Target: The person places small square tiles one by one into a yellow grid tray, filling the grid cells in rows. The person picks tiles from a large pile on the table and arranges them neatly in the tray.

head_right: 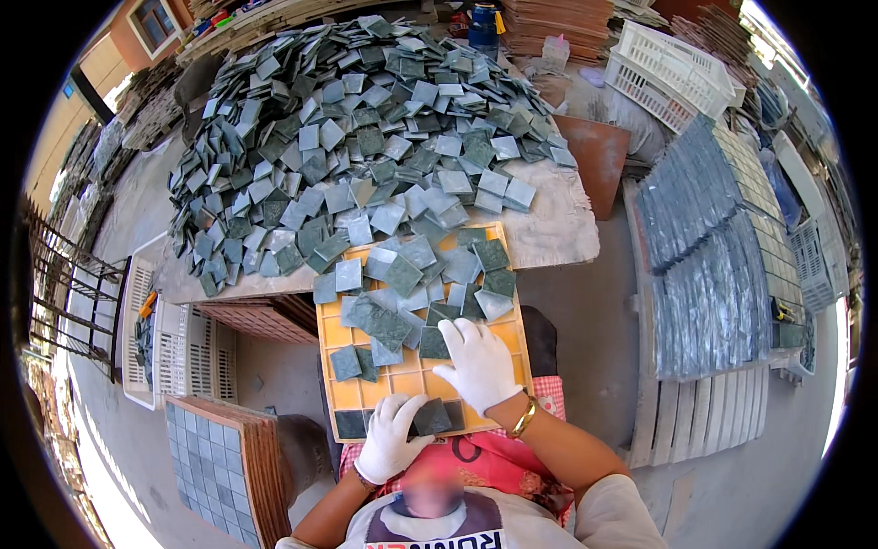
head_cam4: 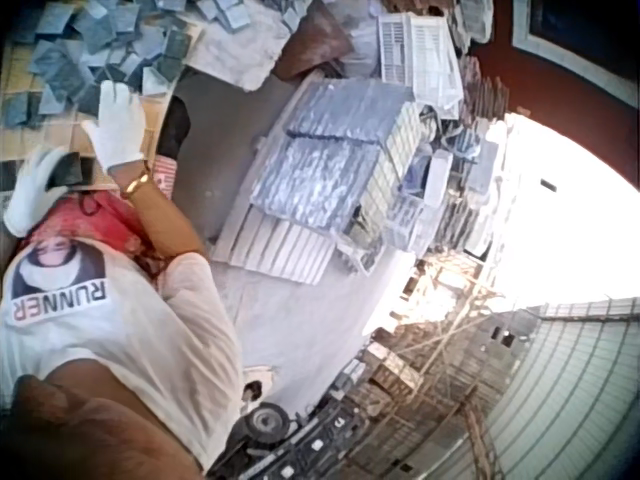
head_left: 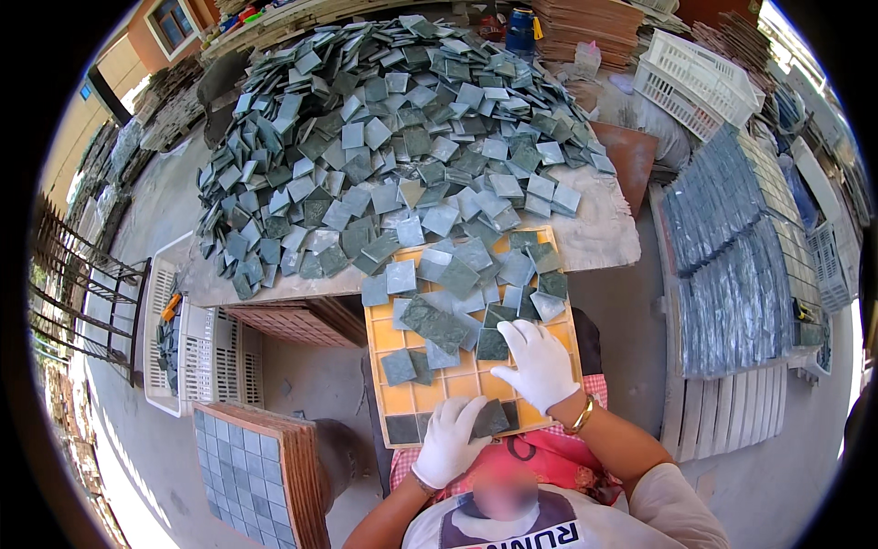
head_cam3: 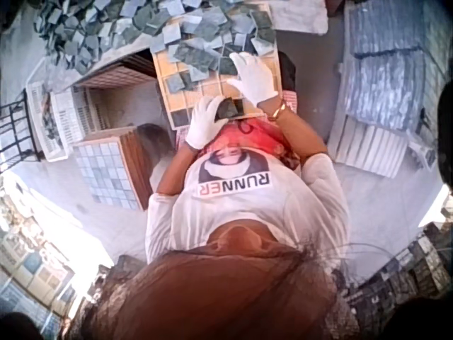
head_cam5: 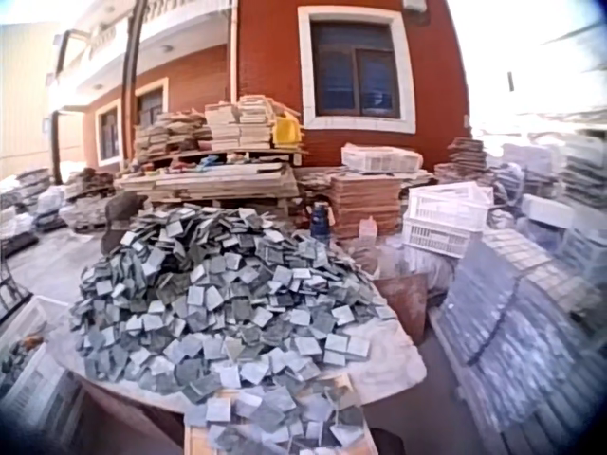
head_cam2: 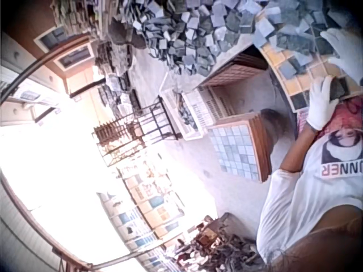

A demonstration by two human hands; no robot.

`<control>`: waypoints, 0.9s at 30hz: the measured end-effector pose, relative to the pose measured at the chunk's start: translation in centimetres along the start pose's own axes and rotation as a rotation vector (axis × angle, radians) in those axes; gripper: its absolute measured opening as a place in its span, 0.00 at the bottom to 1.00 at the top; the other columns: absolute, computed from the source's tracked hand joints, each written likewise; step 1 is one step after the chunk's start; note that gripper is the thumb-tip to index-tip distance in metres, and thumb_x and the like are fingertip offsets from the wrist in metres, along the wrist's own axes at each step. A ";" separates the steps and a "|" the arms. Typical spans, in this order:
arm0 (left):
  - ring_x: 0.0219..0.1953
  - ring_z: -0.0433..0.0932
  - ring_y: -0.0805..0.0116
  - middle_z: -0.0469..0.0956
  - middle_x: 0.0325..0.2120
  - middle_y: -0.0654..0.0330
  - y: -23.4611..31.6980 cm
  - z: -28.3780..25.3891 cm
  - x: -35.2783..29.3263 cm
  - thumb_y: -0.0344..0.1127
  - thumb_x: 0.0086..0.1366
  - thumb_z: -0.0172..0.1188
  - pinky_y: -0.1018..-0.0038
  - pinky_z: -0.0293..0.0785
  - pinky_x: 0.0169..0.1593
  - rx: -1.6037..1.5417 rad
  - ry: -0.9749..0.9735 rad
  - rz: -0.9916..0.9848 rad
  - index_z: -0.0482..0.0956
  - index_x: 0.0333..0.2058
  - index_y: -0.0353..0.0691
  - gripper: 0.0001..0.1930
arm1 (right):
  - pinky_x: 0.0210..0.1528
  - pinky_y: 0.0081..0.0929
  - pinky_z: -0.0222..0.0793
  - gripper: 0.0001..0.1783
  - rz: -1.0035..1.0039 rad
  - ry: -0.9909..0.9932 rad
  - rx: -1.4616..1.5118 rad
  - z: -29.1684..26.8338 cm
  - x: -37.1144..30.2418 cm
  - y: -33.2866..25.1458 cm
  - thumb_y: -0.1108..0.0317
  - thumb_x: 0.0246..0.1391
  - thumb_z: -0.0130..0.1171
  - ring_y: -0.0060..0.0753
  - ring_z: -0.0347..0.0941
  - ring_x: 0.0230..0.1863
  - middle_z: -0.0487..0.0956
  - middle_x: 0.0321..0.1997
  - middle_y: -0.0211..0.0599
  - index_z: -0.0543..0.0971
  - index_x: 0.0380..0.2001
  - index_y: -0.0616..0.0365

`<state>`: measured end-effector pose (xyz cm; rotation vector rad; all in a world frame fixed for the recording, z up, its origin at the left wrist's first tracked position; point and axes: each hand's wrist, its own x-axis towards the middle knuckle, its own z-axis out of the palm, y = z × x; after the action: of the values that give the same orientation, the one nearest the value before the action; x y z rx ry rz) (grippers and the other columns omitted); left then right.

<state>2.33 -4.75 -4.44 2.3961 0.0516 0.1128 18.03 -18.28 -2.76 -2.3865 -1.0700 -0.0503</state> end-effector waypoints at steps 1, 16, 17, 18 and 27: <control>0.47 0.69 0.48 0.69 0.45 0.52 0.2 0.3 0.0 0.31 0.43 0.71 0.57 0.68 0.52 -0.019 -0.028 0.019 0.69 0.55 0.43 0.36 | 0.45 0.40 0.70 0.26 0.005 -0.018 -0.029 0.8 0.3 0.2 0.61 0.45 0.66 0.45 0.72 0.43 0.71 0.42 0.41 0.71 0.47 0.56; 0.48 0.70 0.53 0.70 0.44 0.54 1.9 4.4 2.9 0.42 0.43 0.71 0.60 0.67 0.52 0.151 -0.069 0.222 0.72 0.53 0.40 0.35 | 0.50 0.37 0.72 0.29 0.125 -0.137 0.165 -1.8 -2.1 4.3 0.55 0.49 0.64 0.46 0.74 0.50 0.73 0.54 0.42 0.71 0.53 0.53; 0.48 0.70 0.53 0.70 0.44 0.55 1.6 4.4 2.8 0.42 0.43 0.71 0.60 0.67 0.52 0.161 -0.051 0.218 0.72 0.52 0.39 0.35 | 0.50 0.37 0.72 0.29 0.085 -0.113 0.155 -1.4 -2.0 4.2 0.55 0.48 0.64 0.46 0.74 0.50 0.73 0.54 0.42 0.72 0.53 0.53; 0.48 0.70 0.54 0.70 0.44 0.55 1.5 4.6 2.8 0.43 0.44 0.71 0.60 0.67 0.51 0.166 -0.055 0.217 0.75 0.49 0.40 0.32 | 0.51 0.37 0.71 0.30 0.061 -0.121 0.152 -1.3 -1.9 3.8 0.55 0.47 0.65 0.46 0.72 0.52 0.72 0.54 0.42 0.71 0.53 0.53; 0.46 0.71 0.51 0.70 0.43 0.55 2.3 4.4 3.4 0.45 0.49 0.68 0.58 0.69 0.48 0.180 -0.136 0.208 0.75 0.46 0.41 0.25 | 0.50 0.39 0.69 0.37 -0.039 -0.121 0.001 1.2 0.0 1.5 0.57 0.41 0.69 0.47 0.70 0.50 0.70 0.51 0.42 0.68 0.55 0.57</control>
<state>6.15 -9.20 -5.90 2.5777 -0.2619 0.0436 18.85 -18.53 -4.49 -2.3934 -1.1723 0.0823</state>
